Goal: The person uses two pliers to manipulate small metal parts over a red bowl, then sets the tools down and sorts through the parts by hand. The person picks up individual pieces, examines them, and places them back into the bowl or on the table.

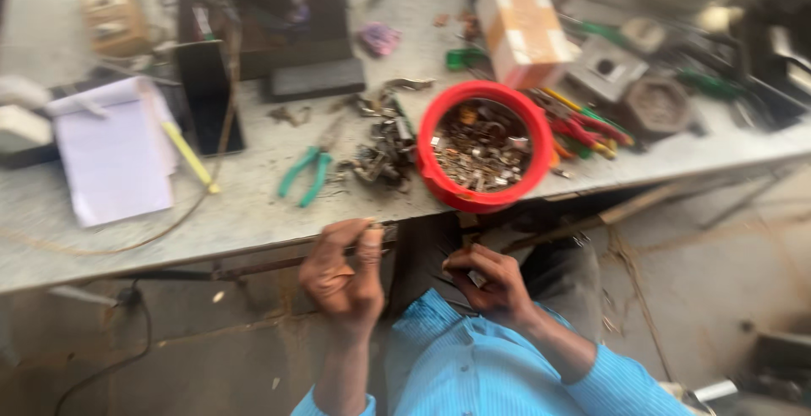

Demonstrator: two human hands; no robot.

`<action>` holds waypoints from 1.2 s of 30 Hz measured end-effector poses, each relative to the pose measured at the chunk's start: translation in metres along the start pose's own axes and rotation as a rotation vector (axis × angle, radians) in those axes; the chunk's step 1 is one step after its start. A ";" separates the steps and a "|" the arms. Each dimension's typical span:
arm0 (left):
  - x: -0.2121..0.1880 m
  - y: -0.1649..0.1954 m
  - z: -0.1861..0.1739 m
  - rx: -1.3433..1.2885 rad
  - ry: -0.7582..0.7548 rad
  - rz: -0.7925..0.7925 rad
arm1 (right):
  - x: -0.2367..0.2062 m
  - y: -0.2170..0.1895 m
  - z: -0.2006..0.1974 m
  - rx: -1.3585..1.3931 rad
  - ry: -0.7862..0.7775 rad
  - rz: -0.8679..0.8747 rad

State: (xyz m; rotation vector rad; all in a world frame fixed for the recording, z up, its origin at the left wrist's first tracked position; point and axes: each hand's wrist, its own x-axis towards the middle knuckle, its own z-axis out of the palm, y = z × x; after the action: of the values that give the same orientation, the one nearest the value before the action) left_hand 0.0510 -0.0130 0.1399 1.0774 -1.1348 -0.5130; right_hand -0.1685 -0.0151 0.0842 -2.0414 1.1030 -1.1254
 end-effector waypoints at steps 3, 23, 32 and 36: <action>-0.005 0.004 0.003 -0.075 0.007 -0.052 | -0.013 0.043 -0.001 -0.021 0.121 0.337; -0.004 -0.007 0.001 -0.083 0.045 -0.036 | 0.051 0.094 -0.030 -0.585 0.566 0.400; 0.027 -0.069 -0.047 0.400 0.151 0.103 | 0.051 0.110 -0.012 -0.832 0.162 0.459; 0.040 -0.085 -0.062 0.469 0.165 0.065 | 0.038 0.055 0.022 -0.427 -0.184 -0.042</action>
State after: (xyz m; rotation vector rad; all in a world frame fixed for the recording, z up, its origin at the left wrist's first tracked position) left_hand 0.1377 -0.0557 0.0816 1.4514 -1.1672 -0.0994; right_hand -0.1591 -0.0743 0.0463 -2.4451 1.2944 -0.7439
